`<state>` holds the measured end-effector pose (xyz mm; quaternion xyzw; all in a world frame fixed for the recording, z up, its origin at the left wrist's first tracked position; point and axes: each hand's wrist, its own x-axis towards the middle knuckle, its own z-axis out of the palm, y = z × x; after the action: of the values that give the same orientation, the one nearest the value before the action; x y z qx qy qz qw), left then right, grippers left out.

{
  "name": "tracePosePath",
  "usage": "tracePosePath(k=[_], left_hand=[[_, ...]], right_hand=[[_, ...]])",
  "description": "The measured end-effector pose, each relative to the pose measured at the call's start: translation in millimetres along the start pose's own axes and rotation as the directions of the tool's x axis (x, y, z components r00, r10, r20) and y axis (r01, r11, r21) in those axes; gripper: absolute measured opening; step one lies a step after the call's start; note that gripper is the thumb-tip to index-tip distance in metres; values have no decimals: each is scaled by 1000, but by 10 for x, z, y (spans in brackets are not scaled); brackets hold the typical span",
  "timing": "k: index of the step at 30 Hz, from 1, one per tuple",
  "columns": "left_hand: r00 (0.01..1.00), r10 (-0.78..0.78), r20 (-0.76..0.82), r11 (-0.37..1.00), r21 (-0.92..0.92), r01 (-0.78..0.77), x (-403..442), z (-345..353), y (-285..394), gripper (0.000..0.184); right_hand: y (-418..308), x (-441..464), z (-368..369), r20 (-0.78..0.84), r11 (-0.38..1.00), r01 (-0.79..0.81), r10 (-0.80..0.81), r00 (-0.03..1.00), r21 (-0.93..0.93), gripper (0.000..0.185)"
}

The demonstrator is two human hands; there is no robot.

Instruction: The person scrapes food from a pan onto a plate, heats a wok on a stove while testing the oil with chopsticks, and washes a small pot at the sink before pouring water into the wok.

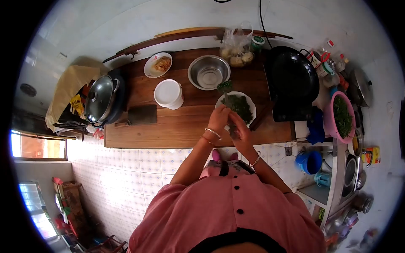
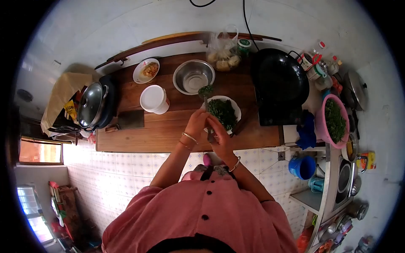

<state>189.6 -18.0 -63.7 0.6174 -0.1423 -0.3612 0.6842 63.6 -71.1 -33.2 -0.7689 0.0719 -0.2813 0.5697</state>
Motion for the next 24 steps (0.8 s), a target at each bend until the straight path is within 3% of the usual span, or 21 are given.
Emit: tracePosePath(k=[2,4,5,8,10,14,16,24], left_hand=[[999,42,-7,998,-45,-43,5,-38,-41,10],[993,-105,60,981,-156,113,-146,-33,158,8],[992,-105,64,982,-153,113,-160,-47,167,8],[995,-84,60,990,-108,91,-218,-137,135,7],[995,-100,-15,993,-63,99,-264,-215,116,9],[992,-83,97,994,-69,90,-204,-492,133,8],[971,-175,162,984,55,168,-127,-616,157,7],[938,-162,307,987,38,158,91,-1028,132,15]], right_hand=[[89,-56,-14,24,996,28,-26,999,-87,48],[244,-185,49,33,966,-159,155,987,205,47],[307,-196,42,27,966,-156,154,988,205,47],[397,-192,107,42,967,-177,172,984,184,46],[427,-139,168,25,992,-128,128,991,-2,45],[245,-48,341,-25,990,-124,122,992,-63,44],[175,-3,451,-32,995,-97,97,995,-4,44],[128,124,848,-120,989,-109,97,988,-101,41]])
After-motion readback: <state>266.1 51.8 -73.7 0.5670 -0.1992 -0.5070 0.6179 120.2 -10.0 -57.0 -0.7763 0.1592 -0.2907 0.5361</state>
